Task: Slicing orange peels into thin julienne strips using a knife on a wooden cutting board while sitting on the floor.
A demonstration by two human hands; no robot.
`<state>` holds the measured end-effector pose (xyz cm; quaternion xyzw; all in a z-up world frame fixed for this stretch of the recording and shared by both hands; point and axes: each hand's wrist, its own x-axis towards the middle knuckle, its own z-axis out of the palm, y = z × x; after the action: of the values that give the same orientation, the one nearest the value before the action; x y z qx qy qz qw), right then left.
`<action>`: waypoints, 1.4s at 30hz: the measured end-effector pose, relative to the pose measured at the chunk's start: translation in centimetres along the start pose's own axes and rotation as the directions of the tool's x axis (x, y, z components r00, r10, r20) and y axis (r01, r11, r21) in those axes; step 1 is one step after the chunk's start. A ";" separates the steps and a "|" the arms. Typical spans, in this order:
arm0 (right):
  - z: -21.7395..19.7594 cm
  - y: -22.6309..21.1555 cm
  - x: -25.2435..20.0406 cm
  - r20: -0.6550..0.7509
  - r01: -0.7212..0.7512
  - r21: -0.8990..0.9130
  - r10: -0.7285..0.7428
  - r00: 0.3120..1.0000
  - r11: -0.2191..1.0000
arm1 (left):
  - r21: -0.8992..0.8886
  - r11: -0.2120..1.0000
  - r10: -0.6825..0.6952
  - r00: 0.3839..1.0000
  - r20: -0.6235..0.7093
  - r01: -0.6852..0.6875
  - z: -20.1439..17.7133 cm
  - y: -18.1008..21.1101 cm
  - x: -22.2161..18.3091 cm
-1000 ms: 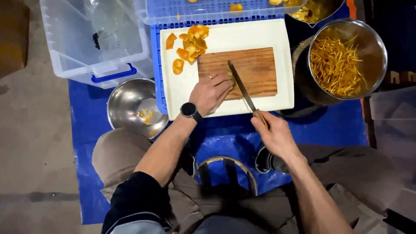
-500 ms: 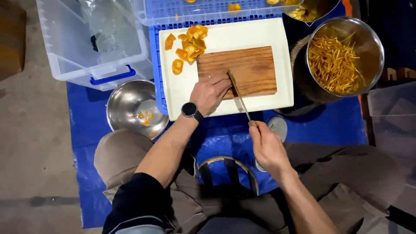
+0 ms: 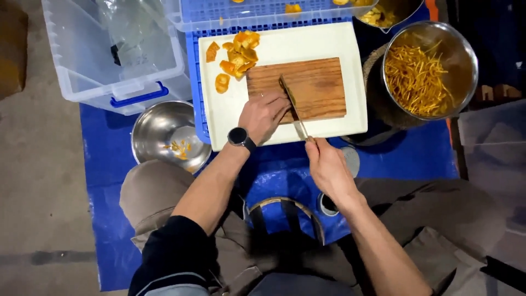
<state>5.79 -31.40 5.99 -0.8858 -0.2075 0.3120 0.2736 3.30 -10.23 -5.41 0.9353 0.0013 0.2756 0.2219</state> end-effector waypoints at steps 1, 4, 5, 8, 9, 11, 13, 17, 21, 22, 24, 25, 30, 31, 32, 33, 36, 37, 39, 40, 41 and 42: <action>0.0 0.8 -0.5 -0.005 0.004 -0.002 -0.004 1.000 1.000 | 0.001 1.000 0.003 1.000 -0.006 -0.003 0.0 0.2 0.2; 0.3 2.7 -1.3 -0.001 -0.017 -0.018 0.017 1.000 1.000 | -0.019 1.000 0.003 0.999 -0.032 -0.004 -0.7 0.5 0.6; 0.4 3.2 -1.2 -0.010 -0.021 -0.010 0.021 1.000 1.000 | -0.036 0.999 -0.004 0.999 -0.032 0.003 -1.2 0.8 0.7; 0.0 3.6 -0.5 -0.040 0.006 0.016 -0.005 0.999 1.000 | -0.054 0.999 -0.008 1.000 -0.019 0.007 -1.4 1.0 0.7; 0.0 3.5 -0.1 -0.063 0.042 0.036 -0.040 0.997 0.998 | -0.050 0.999 -0.003 1.000 -0.007 0.003 -1.3 0.8 0.7; 0.1 3.0 -0.5 -0.060 0.065 0.025 -0.063 0.996 0.998 | -0.039 0.999 -0.014 1.000 -0.012 0.014 -0.5 0.2 0.5; 0.1 2.8 -1.1 -0.050 0.081 0.008 -0.081 0.995 0.997 | -0.034 0.999 -0.034 0.999 -0.014 0.034 0.2 0.2 0.2; 0.0 2.1 -1.8 -0.023 -0.013 -0.058 0.011 1.000 0.998 | -0.013 0.998 -0.061 0.998 -0.017 0.061 0.0 0.4 0.2; -0.4 1.9 -1.0 -0.032 0.005 -0.092 -0.008 0.999 0.996 | -0.045 0.996 -0.073 0.997 -0.015 0.072 -0.5 1.0 0.6; 0.3 2.5 0.3 -0.031 0.004 -0.092 -0.007 0.999 0.996 | -0.045 0.996 -0.074 0.997 -0.014 0.073 -0.3 0.7 0.5; 1.6 3.8 2.6 -0.059 0.028 -0.142 -0.036 0.998 0.990 | -0.014 0.998 -0.065 0.998 -0.026 0.064 0.2 0.5 0.4; 1.5 4.0 2.2 -0.062 0.022 -0.141 -0.031 0.998 0.990 | -0.019 0.998 -0.061 0.998 -0.024 0.061 0.2 0.8 0.3; 1.2 4.2 -0.3 -0.077 0.077 0.032 -0.075 0.994 0.997 | 0.011 1.000 0.004 0.999 -0.032 -0.003 0.9 -0.3 0.0; 1.0 4.5 -0.2 -0.076 0.081 0.032 -0.078 0.994 0.996 | 0.014 1.000 0.003 0.999 -0.034 -0.003 0.6 -0.1 0.2; 0.9 5.0 -0.1 -0.091 0.084 0.019 -0.082 0.992 0.996 | -0.018 1.000 -0.010 0.999 -0.043 0.009 0.4 0.1 0.3; 0.7 5.5 -0.1 -0.107 0.087 0.007 -0.086 0.991 0.996 | -0.051 0.999 -0.022 0.998 -0.052 0.020 0.2 0.4 0.4; 0.8 6.5 1.5 -0.150 0.139 -0.027 -0.141 0.979 0.990 | -0.018 1.000 -0.017 0.998 -0.057 0.016 0.4 -0.3 0.3; 0.8 6.1 1.3 -0.152 0.141 -0.028 -0.144 0.978 0.990 | -0.016 1.000 -0.015 0.998 -0.060 0.014 0.3 -0.1 0.4; 0.8 5.3 0.6 -0.109 0.125 -0.050 -0.129 0.986 0.991 | -0.041 0.998 -0.040 0.998 -0.045 0.038 0.2 0.3 0.3; 0.6 5.0 0.3 -0.106 0.123 -0.052 -0.128 0.986 0.991 | -0.043 0.998 -0.044 0.998 -0.045 0.042 -0.1 0.5 0.3; 0.4 4.8 0.0 -0.089 0.090 -0.047 -0.094 0.992 0.995 | -0.059 0.997 -0.048 0.998 -0.044 0.046 -0.3 0.7 0.4; 0.3 4.5 -0.3 -0.070 0.061 -0.043 -0.064 0.995 0.997 | -0.073 0.996 -0.054 0.998 -0.045 0.051 -0.5 0.7 0.4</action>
<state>6.31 -34.87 3.18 -0.8950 -0.2315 0.2671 0.2723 3.29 -10.63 -4.48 0.9197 0.0213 0.2912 0.2623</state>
